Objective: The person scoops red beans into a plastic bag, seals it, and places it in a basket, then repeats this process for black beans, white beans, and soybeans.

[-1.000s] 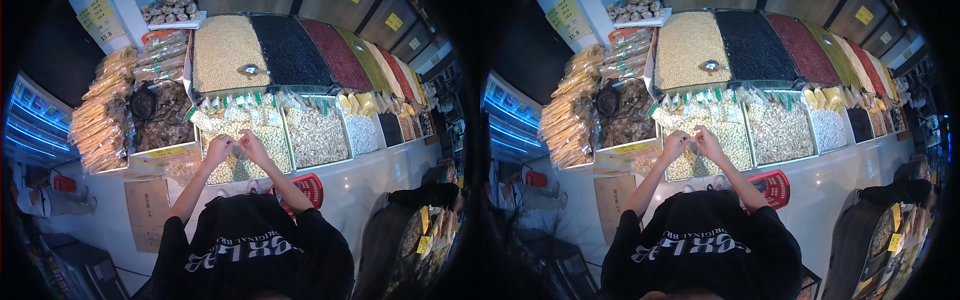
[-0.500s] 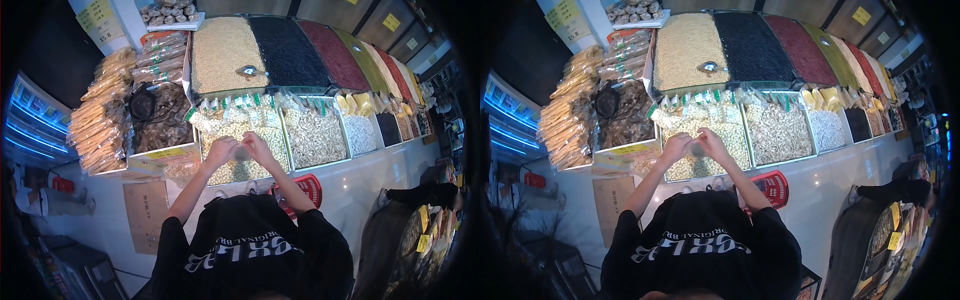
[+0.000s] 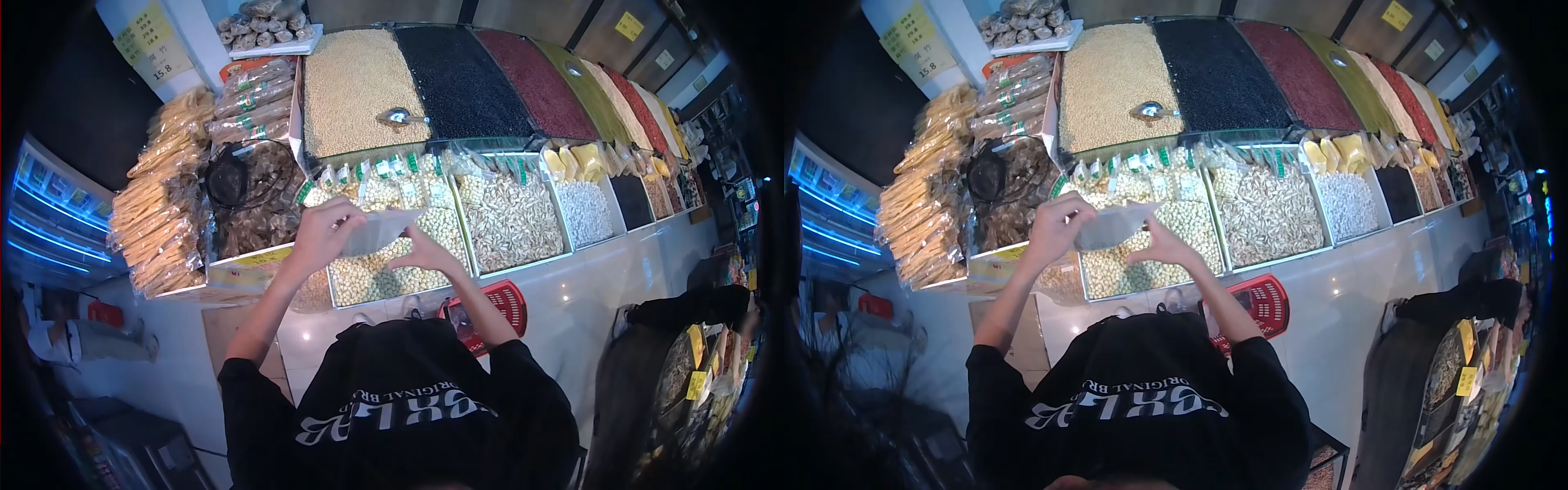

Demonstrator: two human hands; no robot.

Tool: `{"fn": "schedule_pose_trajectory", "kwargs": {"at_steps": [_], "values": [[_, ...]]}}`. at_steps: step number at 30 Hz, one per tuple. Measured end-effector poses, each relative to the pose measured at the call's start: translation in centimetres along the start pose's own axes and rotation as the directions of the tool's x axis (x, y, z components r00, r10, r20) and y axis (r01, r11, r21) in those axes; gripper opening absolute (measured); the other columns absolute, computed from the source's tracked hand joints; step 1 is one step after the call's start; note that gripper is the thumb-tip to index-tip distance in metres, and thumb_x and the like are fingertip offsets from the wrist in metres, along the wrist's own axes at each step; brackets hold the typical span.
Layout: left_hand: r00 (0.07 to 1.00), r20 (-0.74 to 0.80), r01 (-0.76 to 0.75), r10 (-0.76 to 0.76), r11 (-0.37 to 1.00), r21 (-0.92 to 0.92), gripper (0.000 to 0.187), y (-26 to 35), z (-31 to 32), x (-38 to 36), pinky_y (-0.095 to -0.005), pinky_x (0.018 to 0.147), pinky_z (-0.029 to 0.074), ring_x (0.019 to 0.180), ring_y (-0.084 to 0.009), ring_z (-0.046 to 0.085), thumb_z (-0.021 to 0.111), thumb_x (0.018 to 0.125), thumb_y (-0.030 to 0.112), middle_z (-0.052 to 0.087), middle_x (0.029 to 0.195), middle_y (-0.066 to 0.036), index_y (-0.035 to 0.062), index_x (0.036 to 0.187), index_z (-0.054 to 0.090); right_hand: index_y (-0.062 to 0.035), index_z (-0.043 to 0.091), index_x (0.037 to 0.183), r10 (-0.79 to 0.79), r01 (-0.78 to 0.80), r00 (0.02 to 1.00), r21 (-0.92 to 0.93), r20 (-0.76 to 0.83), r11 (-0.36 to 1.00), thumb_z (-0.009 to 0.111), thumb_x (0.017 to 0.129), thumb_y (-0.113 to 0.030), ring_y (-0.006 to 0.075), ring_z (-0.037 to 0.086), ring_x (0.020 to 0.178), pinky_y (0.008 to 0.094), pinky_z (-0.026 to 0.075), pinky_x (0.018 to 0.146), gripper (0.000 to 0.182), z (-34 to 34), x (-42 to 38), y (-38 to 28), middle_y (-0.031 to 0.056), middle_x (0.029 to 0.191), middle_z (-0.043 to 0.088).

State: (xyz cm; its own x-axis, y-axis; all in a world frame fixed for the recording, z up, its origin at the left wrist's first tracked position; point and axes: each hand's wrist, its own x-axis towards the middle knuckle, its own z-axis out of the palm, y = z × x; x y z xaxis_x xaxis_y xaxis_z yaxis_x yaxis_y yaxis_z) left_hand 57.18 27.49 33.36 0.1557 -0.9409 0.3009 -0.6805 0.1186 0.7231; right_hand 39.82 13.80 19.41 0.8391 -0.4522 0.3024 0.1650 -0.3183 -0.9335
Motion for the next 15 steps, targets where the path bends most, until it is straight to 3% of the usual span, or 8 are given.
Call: {"fn": "schedule_pose_trajectory", "kwargs": {"at_steps": [2, 3, 5, 6, 7, 9, 14, 15], "values": [[0.955, -0.277, 0.025, -0.109, 0.956, -0.292, 0.016, -1.0, -0.4, 0.4, -0.029, 0.058, 0.047, 0.062, -0.0149, 0.058, 0.059, 0.086, 0.014, 0.06, 0.071, -0.005, 0.0011, 0.078, 0.064, -0.0014, 0.045, 0.126, 0.071, -0.078, 0.993, 0.078, 0.09, 0.994, 0.08, 0.067, -0.015, 0.0188, 0.055, 0.101, 0.0341, 0.043, 0.089, 0.07, 1.6, 2.1, -1.8, 0.0087, 0.107, 0.06], [0.946, -0.219, 0.112, -0.241, 0.873, -0.475, 0.014, -1.9, -1.0, -0.2, -0.029, 0.069, 0.049, 0.08, -0.0136, 0.06, 0.06, 0.086, 0.013, 0.063, 0.088, -0.005, 0.0011, 0.091, 0.064, 0.0, 0.046, 0.125, 0.134, -0.163, 0.972, 0.142, 0.191, 0.976, 0.079, 0.068, -0.012, 0.0166, 0.055, 0.101, 0.0322, 0.045, 0.086, 0.066, 1.9, 2.9, -2.7, 0.0077, 0.109, 0.059], [0.929, -0.227, 0.091, -0.291, 0.776, -0.624, 0.02, -4.4, -0.4, -1.4, -0.0299, 0.077, 0.047, 0.089, -0.0159, 0.058, 0.06, 0.086, 0.012, 0.061, 0.098, -0.007, 0.0015, 0.103, 0.058, -0.0001, 0.049, 0.12, 0.187, -0.233, 0.964, 0.255, 0.191, 0.939, 0.076, 0.071, -0.013, 0.0143, 0.057, 0.094, 0.0288, 0.046, 0.08, 0.057, 2.2, 3.4, -3.8, 0.0064, 0.103, 0.06], [0.911, -0.224, 0.061, -0.346, 0.651, -0.757, 0.032, -6.0, 0.6, -2.4, -0.0308, 0.085, 0.046, 0.099, -0.0181, 0.057, 0.061, 0.085, 0.01, 0.059, 0.109, -0.009, 0.0019, 0.115, 0.053, -0.0002, 0.052, 0.115, 0.246, -0.305, 0.948, 0.36, 0.202, 0.882, 0.074, 0.074, -0.015, 0.0119, 0.058, 0.086, 0.0255, 0.048, 0.073, 0.049, 2.4, 3.5, -4.0, 0.0051, 0.097, 0.06], [0.83, -0.099, 0.217, -0.549, 0.48, -0.85, 0.054, -8.5, 3.0, -4.4, -0.0341, 0.095, 0.04, 0.109, -0.021, 0.052, 0.062, 0.083, 0.007, 0.051, 0.122, -0.01, 0.0045, 0.13, 0.037, -0.002, 0.056, 0.102, 0.238, -0.277, 0.958, 0.3, 0.162, 0.913, 0.069, 0.079, -0.013, 0.0054, 0.055, 0.073, 0.0209, 0.046, 0.06, 0.028, 2.7, 3.4, -2.8, 0.0002, 0.085, 0.058], [0.835, 0.012, 0.246, -0.549, 0.354, -0.902, 0.058, -9.9, 6.9, -6.8, -0.0347, 0.094, 0.041, 0.109, -0.0217, 0.052, 0.063, 0.081, 0.005, 0.05, 0.123, -0.01, 0.004, 0.131, 0.033, -0.0028, 0.056, 0.097, 0.276, -0.296, 0.955, 0.252, 0.11, 0.921, 0.068, 0.08, -0.013, 0.0045, 0.052, 0.07, 0.0213, 0.044, 0.058, 0.022, 2.9, 3.3, -3.1, -0.001, 0.08, 0.056], [0.786, -0.038, 0.122, -0.618, 0.214, -0.969, 0.053, -7.9, 8.9, -7.1, -0.0335, 0.089, 0.046, 0.104, -0.0207, 0.056, 0.064, 0.078, 0.002, 0.055, 0.116, -0.011, 0.0022, 0.125, 0.041, -0.0028, 0.056, 0.088, 0.3, -0.284, 0.952, 0.187, -0.064, 0.94, 0.066, 0.083, -0.015, 0.0029, 0.045, 0.058, 0.0201, 0.037, 0.049, 0.016, 4.4, 2.2, -3.5, -0.0018, 0.07, 0.052], [0.784, -0.051, 0.078, -0.618, 0.18, -0.981, 0.05, -7.8, 8.8, -7.0, -0.0335, 0.087, 0.048, 0.101, -0.0209, 0.058, 0.063, 0.078, 0.001, 0.058, 0.113, -0.012, 0.0014, 0.124, 0.043, -0.0022, 0.055, 0.087, 0.189, -0.172, 0.976, 0.152, -0.107, 0.973, 0.065, 0.083, -0.015, 0.003, 0.045, 0.058, 0.0203, 0.037, 0.049, 0.016, 4.8, 2.3, -3.2, -0.002, 0.07, 0.051]]}}
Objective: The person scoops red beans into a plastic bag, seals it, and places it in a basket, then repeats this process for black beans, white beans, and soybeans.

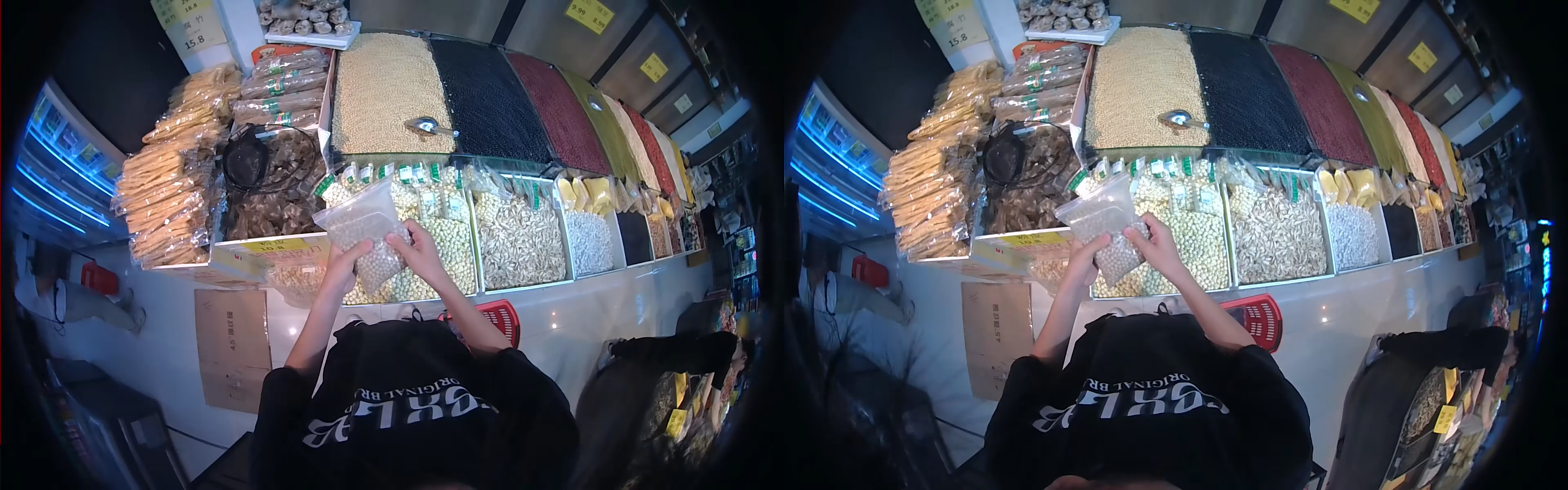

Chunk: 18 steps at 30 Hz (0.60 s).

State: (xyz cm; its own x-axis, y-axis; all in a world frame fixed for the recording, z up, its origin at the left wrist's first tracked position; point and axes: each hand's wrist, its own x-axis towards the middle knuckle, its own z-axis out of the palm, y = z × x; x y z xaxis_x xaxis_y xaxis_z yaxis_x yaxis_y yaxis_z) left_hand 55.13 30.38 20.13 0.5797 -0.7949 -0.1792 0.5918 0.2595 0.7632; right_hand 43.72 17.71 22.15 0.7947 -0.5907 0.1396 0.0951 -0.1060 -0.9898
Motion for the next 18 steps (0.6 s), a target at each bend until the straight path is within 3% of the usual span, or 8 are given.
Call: {"fn": "schedule_pose_trajectory", "kwargs": {"at_steps": [4, 7, 9, 10, 11, 13, 14, 18], "values": [[0.996, -0.068, -0.064, 0.063, 0.998, -0.01, 0.049, 0.8, 0.4, 0.2, -0.0324, 0.084, 0.048, 0.097, -0.0176, 0.059, 0.067, 0.074, -0.003, 0.06, 0.107, -0.009, 0.0015, 0.119, 0.047, -0.0013, 0.056, 0.099, 0.211, -0.2, 0.976, -0.167, 0.05, 0.965, 0.063, 0.085, -0.017, 0.0061, 0.052, 0.071, 0.0209, 0.042, 0.058, 0.022, -0.3, 0.0, -0.9, 0.0019, 0.082, 0.058], [0.972, -0.17, -0.128, 0.162, 0.972, 0.195, 0.047, 2.0, 1.3, 0.4, -0.0321, 0.084, 0.049, 0.096, -0.0179, 0.06, 0.067, 0.075, -0.002, 0.061, 0.105, -0.009, -0.0002, 0.118, 0.049, 0.0, 0.049, 0.117, -0.015, -0.007, 0.998, -0.38, -0.055, 0.925, 0.061, 0.086, -0.017, 0.0143, 0.058, 0.088, 0.0244, 0.048, 0.071, 0.037, -0.3, -1.0, -2.2, 0.0084, 0.099, 0.06], [0.901, 0.051, -0.387, 0.432, 0.742, 0.547, 0.048, 2.8, 2.4, -0.3, -0.0303, 0.083, 0.049, 0.096, -0.0184, 0.06, 0.067, 0.073, -0.002, 0.063, 0.104, -0.01, -0.0001, 0.118, 0.052, 0.0007, 0.04, 0.128, 0.091, -0.088, 0.995, -0.066, 0.035, 0.994, 0.054, 0.091, -0.019, 0.0212, 0.056, 0.104, 0.0296, 0.048, 0.083, 0.045, -1.3, -2.9, -4.1, 0.0126, 0.113, 0.057], [0.93, 0.129, -0.346, 0.345, 0.693, 0.633, 0.053, 3.2, 3.2, -1.2, -0.0316, 0.085, 0.049, 0.101, -0.0219, 0.06, 0.064, 0.068, -0.006, 0.06, 0.112, -0.012, 0.0015, 0.119, 0.053, 0.0007, 0.039, 0.128, 0.265, -0.282, 0.956, 0.147, 0.123, 0.948, 0.047, 0.094, -0.022, 0.0204, 0.056, 0.104, 0.0317, 0.047, 0.085, 0.042, -2.1, -3.6, -5.6, 0.0119, 0.114, 0.056], [0.937, 0.144, -0.335, 0.318, 0.7, 0.63, 0.053, 3.4, 4.1, -1.8, -0.0316, 0.085, 0.049, 0.101, -0.0219, 0.06, 0.064, 0.068, -0.006, 0.06, 0.112, -0.012, 0.0015, 0.119, 0.053, 0.0007, 0.039, 0.128, 0.279, -0.291, 0.956, 0.154, 0.095, 0.944, 0.047, 0.094, -0.022, 0.0204, 0.056, 0.104, 0.0317, 0.047, 0.085, 0.042, -2.8, -4.2, -6.1, 0.0119, 0.114, 0.056], [0.633, 0.718, -0.733, 0.29, -0.077, 0.676, 0.053, 2.7, 5.8, -2.5, -0.0348, 0.089, 0.048, 0.105, -0.0267, 0.058, 0.06, 0.064, -0.006, 0.056, 0.119, -0.014, 0.0031, 0.116, 0.056, 0.0039, 0.053, 0.114, 0.483, -0.487, 0.871, 0.29, 0.089, 0.824, 0.049, 0.093, -0.034, 0.0168, 0.057, 0.095, 0.0273, 0.048, 0.078, 0.043, -3.7, -5.5, -6.6, 0.0103, 0.1, 0.061], [0.625, 0.737, -0.753, 0.256, -0.048, 0.656, 0.053, 1.4, 6.3, -2.8, -0.0348, 0.089, 0.048, 0.105, -0.0267, 0.058, 0.06, 0.064, -0.006, 0.056, 0.119, -0.014, 0.0031, 0.116, 0.056, 0.0058, 0.058, 0.104, 0.379, -0.363, 0.919, 0.138, -0.111, 0.922, 0.047, 0.094, -0.036, 0.0115, 0.057, 0.084, 0.0246, 0.046, 0.07, 0.044, -2.9, -6.1, -7.7, 0.0089, 0.093, 0.062], [0.481, 0.853, -0.877, 0.201, 0.102, 0.47, 0.048, -5.0, 7.5, -3.5, -0.0373, 0.093, 0.045, 0.111, -0.0287, 0.053, 0.059, 0.067, -0.001, 0.054, 0.121, -0.013, 0.0053, 0.115, 0.057, 0.0065, 0.062, 0.084, 0.474, -0.523, 0.819, -0.085, -0.323, 0.848, 0.048, 0.093, -0.031, 0.0092, 0.057, 0.067, 0.0292, 0.045, 0.059, 0.041, -6.7, -11.9, -4.5, 0.0044, 0.069, 0.062]]}}
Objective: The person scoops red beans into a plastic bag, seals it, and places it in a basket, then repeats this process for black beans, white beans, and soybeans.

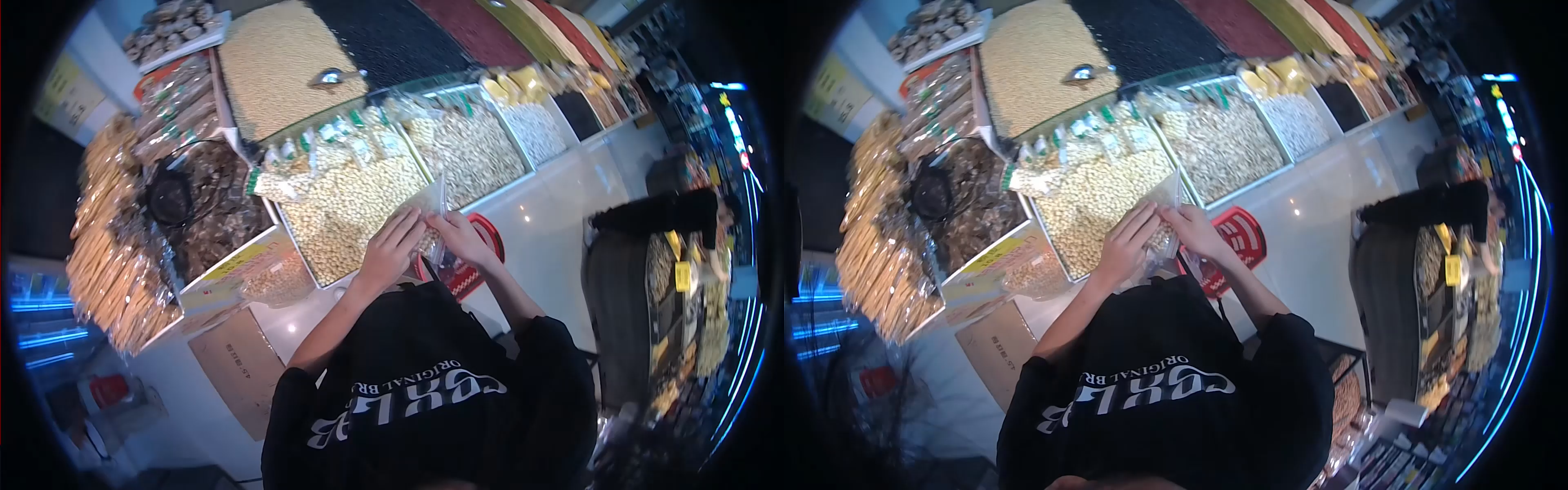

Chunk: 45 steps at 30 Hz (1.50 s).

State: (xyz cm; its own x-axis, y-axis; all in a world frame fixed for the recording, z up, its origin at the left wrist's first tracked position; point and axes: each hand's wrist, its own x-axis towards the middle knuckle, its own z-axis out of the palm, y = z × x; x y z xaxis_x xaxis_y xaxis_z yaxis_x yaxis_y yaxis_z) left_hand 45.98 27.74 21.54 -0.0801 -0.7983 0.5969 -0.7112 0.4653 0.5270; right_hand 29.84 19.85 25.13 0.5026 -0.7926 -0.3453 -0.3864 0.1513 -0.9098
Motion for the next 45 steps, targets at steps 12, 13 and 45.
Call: {"fn": "schedule_pose_trajectory", "kwargs": {"at_steps": [12, 13, 45], "values": [[0.563, 0.604, 0.808, -0.563, 0.527, -0.263, 0.032, -5.6, 6.6, -17.7, -0.0305, 0.073, 0.049, 0.083, -0.0204, 0.063, 0.058, 0.087, 0.023, 0.065, 0.092, -0.013, -0.0002, 0.108, 0.059, -0.0017, 0.063, 0.087, 0.203, -0.194, 0.973, -0.874, -0.113, 0.446, 0.052, 0.084, -0.022, 0.0342, 0.063, 0.074, 0.0442, 0.049, 0.068, 0.023, -13.6, -7.6, 17.7, 0.0189, 0.078, 0.063], [0.442, 0.644, 0.88, -0.625, 0.44, -0.178, 0.03, -5.8, 6.2, -19.3, -0.0289, 0.073, 0.049, 0.082, -0.0191, 0.063, 0.058, 0.087, 0.022, 0.065, 0.09, -0.012, -0.0004, 0.107, 0.059, -0.0009, 0.062, 0.093, 0.299, -0.2, 0.95, -0.907, -0.088, 0.37, 0.048, 0.088, -0.024, 0.0349, 0.063, 0.079, 0.0452, 0.048, 0.072, 0.028, -14.5, -7.6, 19.2, 0.0198, 0.08, 0.064], [0.529, 0.81, -0.143, -0.253, 0.914, 0.379, 0.005, 12.6, 26.3, -14.0, -0.0302, 0.074, 0.039, 0.069, -0.0177, 0.061, 0.068, 0.062, 0.018, 0.063, 0.065, -0.004, 0.0137, 0.064, 0.066, -0.0007, 0.06, 0.094, 0.105, 0.002, 0.968, -0.425, 0.229, 0.905, 0.059, 0.077, -0.024, 0.0395, 0.061, 0.08, 0.0464, 0.049, 0.071, 0.029, -4.6, -14.7, 32.5, 0.0234, 0.085, 0.063]]}}
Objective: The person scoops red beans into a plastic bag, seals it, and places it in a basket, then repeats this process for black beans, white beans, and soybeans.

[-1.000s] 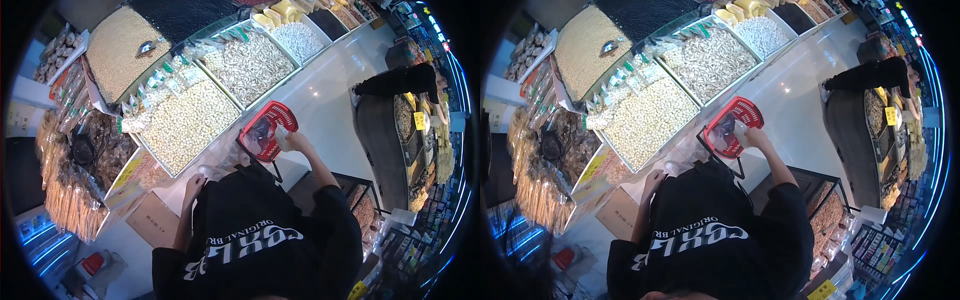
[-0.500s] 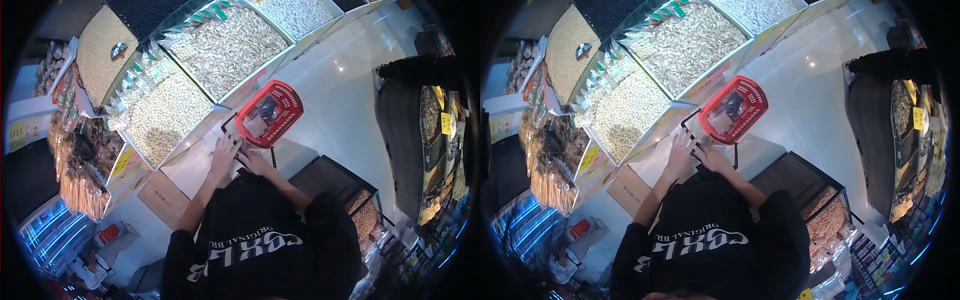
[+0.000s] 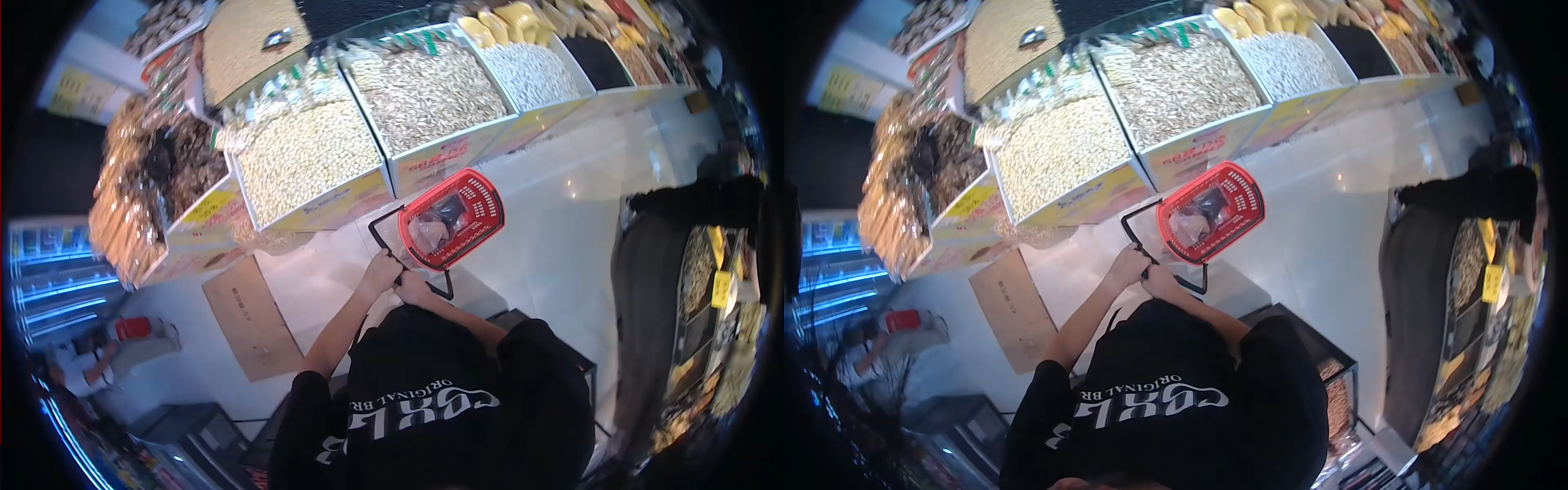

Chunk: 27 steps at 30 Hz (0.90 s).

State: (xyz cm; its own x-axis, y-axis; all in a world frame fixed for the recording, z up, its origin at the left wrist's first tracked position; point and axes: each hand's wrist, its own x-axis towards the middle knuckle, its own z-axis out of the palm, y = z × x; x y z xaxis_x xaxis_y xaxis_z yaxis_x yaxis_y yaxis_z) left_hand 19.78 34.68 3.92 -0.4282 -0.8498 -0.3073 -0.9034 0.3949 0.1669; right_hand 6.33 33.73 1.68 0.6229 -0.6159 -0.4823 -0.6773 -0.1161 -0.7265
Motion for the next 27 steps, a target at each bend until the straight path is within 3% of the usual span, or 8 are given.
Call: {"fn": "schedule_pose_trajectory", "kwargs": {"at_steps": [5, 8, 11, 13, 15, 19, 21, 27], "values": [[0.955, -0.207, 0.166, -0.214, 0.96, -0.226, 0.009, 7.8, 6.2, -6.5, -0.0366, 0.078, 0.041, 0.068, -0.0202, 0.061, 0.059, 0.07, 0.016, 0.062, 0.065, -0.006, 0.0136, 0.063, 0.065, -0.0003, 0.062, 0.093, -0.026, 0.077, 0.96, -0.175, 0.278, 0.982, 0.057, 0.077, -0.025, 0.0401, 0.061, 0.084, 0.0463, 0.048, 0.075, 0.03, 3.3, -5.8, 2.3, 0.0245, 0.089, 0.062], [0.913, -0.147, 0.294, -0.38, 0.864, -0.409, 0.01, 12.7, 7.8, -9.4, -0.0406, 0.08, 0.042, 0.068, -0.0233, 0.062, 0.058, 0.071, 0.016, 0.062, 0.066, -0.008, 0.0119, 0.066, 0.065, 0.0003, 0.063, 0.092, -0.033, 0.132, 0.903, -0.205, 0.428, 0.97, 0.056, 0.074, -0.024, 0.0398, 0.06, 0.085, 0.0467, 0.047, 0.077, 0.03, 4.3, -8.5, 3.4, 0.0249, 0.088, 0.062], [0.847, -0.146, 0.379, -0.511, 0.773, -0.508, 0.009, 16.9, 8.9, -10.9, -0.0391, 0.081, 0.043, 0.068, -0.0259, 0.062, 0.057, 0.073, 0.016, 0.063, 0.068, -0.01, 0.0101, 0.07, 0.064, 0.0003, 0.063, 0.093, -0.074, 0.315, 0.814, -0.33, 0.577, 0.89, 0.056, 0.074, -0.024, 0.0397, 0.06, 0.085, 0.0458, 0.048, 0.077, 0.031, 4.0, -9.7, 4.5, 0.0249, 0.087, 0.062], [0.783, -0.152, 0.45, -0.603, 0.719, -0.53, 0.009, 20.3, 10.1, -11.2, -0.0375, 0.081, 0.043, 0.068, -0.0262, 0.062, 0.057, 0.073, 0.016, 0.063, 0.069, -0.011, 0.0097, 0.073, 0.063, 0.0011, 0.063, 0.092, -0.088, 0.552, 0.633, -0.369, 0.769, 0.748, 0.056, 0.074, -0.025, 0.0391, 0.061, 0.086, 0.0457, 0.048, 0.077, 0.032, 4.4, -10.1, 6.3, 0.0247, 0.089, 0.063], [0.696, -0.169, 0.441, -0.698, 0.601, -0.667, 0.014, 24.0, 10.7, -11.3, -0.0389, 0.078, 0.046, 0.07, -0.0284, 0.063, 0.057, 0.074, 0.018, 0.064, 0.072, -0.013, 0.0075, 0.081, 0.061, 0.0014, 0.064, 0.092, -0.025, 0.588, 0.586, -0.404, 0.81, 0.701, 0.056, 0.075, -0.026, 0.039, 0.061, 0.087, 0.0459, 0.048, 0.077, 0.033, 3.3, -12.1, 6.1, 0.0247, 0.091, 0.063], [0.592, 0.03, 0.55, -0.805, 0.376, -0.746, 0.021, 28.8, 9.7, -8.6, -0.0453, 0.074, 0.047, 0.075, -0.0325, 0.063, 0.055, 0.077, 0.021, 0.064, 0.075, -0.016, 0.0039, 0.088, 0.058, 0.0018, 0.065, 0.091, 0.015, 0.71, 0.419, -0.338, 0.908, 0.618, 0.055, 0.078, -0.028, 0.0379, 0.062, 0.089, 0.046, 0.049, 0.079, 0.034, -0.4, -13.8, 6.6, 0.0255, 0.096, 0.063], [0.627, 0.23, 0.566, -0.744, 0.233, -0.791, 0.025, 30.4, 7.6, -6.1, -0.0499, 0.074, 0.046, 0.081, -0.0373, 0.062, 0.054, 0.079, 0.024, 0.064, 0.079, -0.019, 0.0029, 0.093, 0.057, 0.0018, 0.065, 0.09, 0.014, 0.736, 0.409, -0.339, 0.913, 0.586, 0.054, 0.078, -0.028, 0.0372, 0.063, 0.088, 0.0457, 0.049, 0.079, 0.034, -3.7, -14.4, 7.0, 0.0248, 0.093, 0.063], [0.628, 0.167, 0.434, -0.76, 0.164, -0.886, 0.038, 35.0, 7.2, 8.9, -0.048, 0.076, 0.047, 0.089, -0.0398, 0.06, 0.06, 0.077, 0.036, 0.064, 0.091, -0.021, 0.006, 0.099, 0.057, -0.0031, 0.068, 0.084, -0.155, 0.88, 0.305, -0.215, 0.94, 0.424, 0.056, 0.075, -0.028, 0.033, 0.064, 0.08, 0.044, 0.05, 0.074, 0.029, -15.8, -10.8, 18.3, 0.019, 0.079, 0.065]]}}
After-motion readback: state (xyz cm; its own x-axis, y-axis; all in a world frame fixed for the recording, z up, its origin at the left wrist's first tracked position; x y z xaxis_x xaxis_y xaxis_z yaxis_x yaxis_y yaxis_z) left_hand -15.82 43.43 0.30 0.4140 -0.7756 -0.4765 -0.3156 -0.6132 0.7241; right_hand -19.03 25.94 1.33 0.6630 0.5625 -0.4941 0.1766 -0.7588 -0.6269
